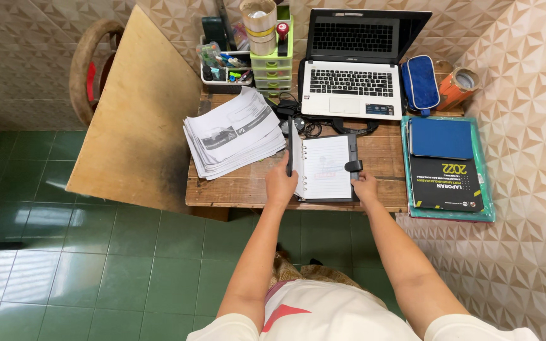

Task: The person organizes stationery items on a cluttered desk. They sort through loose papers, highlighters, and folders, then stack envelopes, notebooks, and books into neat piles.

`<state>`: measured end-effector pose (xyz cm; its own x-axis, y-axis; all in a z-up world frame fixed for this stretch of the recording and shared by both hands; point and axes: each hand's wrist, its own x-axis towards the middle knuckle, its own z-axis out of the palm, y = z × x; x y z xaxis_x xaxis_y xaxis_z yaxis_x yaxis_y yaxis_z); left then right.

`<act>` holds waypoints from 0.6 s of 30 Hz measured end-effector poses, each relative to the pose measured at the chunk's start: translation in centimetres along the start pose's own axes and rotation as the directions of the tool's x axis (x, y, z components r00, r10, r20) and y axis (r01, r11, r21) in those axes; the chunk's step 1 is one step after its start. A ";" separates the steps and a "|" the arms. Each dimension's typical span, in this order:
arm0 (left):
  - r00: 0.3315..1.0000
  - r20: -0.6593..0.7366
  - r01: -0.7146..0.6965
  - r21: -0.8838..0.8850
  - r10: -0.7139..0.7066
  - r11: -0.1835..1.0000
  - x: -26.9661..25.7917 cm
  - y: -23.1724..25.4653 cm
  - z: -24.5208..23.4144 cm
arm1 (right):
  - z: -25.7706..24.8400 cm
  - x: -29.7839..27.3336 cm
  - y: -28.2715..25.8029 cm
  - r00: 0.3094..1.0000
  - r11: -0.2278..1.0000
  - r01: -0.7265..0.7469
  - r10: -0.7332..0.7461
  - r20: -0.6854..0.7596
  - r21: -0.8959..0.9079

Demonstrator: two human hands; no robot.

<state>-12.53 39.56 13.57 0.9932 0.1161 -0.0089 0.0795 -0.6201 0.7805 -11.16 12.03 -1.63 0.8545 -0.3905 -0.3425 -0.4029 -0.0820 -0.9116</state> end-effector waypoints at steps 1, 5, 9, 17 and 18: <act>0.999 0.013 -0.038 -0.034 0.039 0.999 -0.2 0.5 0.4 | -0.2 -0.1 0.1 0.999 0.994 0.023 -0.026 -0.027 -0.109; 0.985 0.087 -0.146 -0.034 0.149 0.989 -0.3 2.4 2.7 | -1.0 -0.3 0.3 0.993 0.910 0.055 -0.091 -0.069 -0.411; 0.972 0.079 -0.217 -0.051 0.220 0.975 -0.6 3.7 5.2 | -1.8 -1.3 -0.6 0.966 0.826 0.137 -0.234 -0.111 -0.546; 0.953 0.279 -0.155 0.119 0.117 0.981 -0.9 5.8 7.8 | -1.4 -2.4 -5.7 0.965 0.612 0.257 -0.120 0.232 -0.748; 0.948 0.301 -0.143 0.128 0.099 0.981 -1.2 5.7 8.1 | -1.5 -2.5 -5.7 0.962 0.591 0.262 -0.098 0.255 -0.763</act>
<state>-12.62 29.59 12.91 0.9755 -0.1847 -0.1193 -0.0530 -0.7241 0.6876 -11.47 12.10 4.74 0.9450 -0.1342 -0.2984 -0.2645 -0.8501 -0.4554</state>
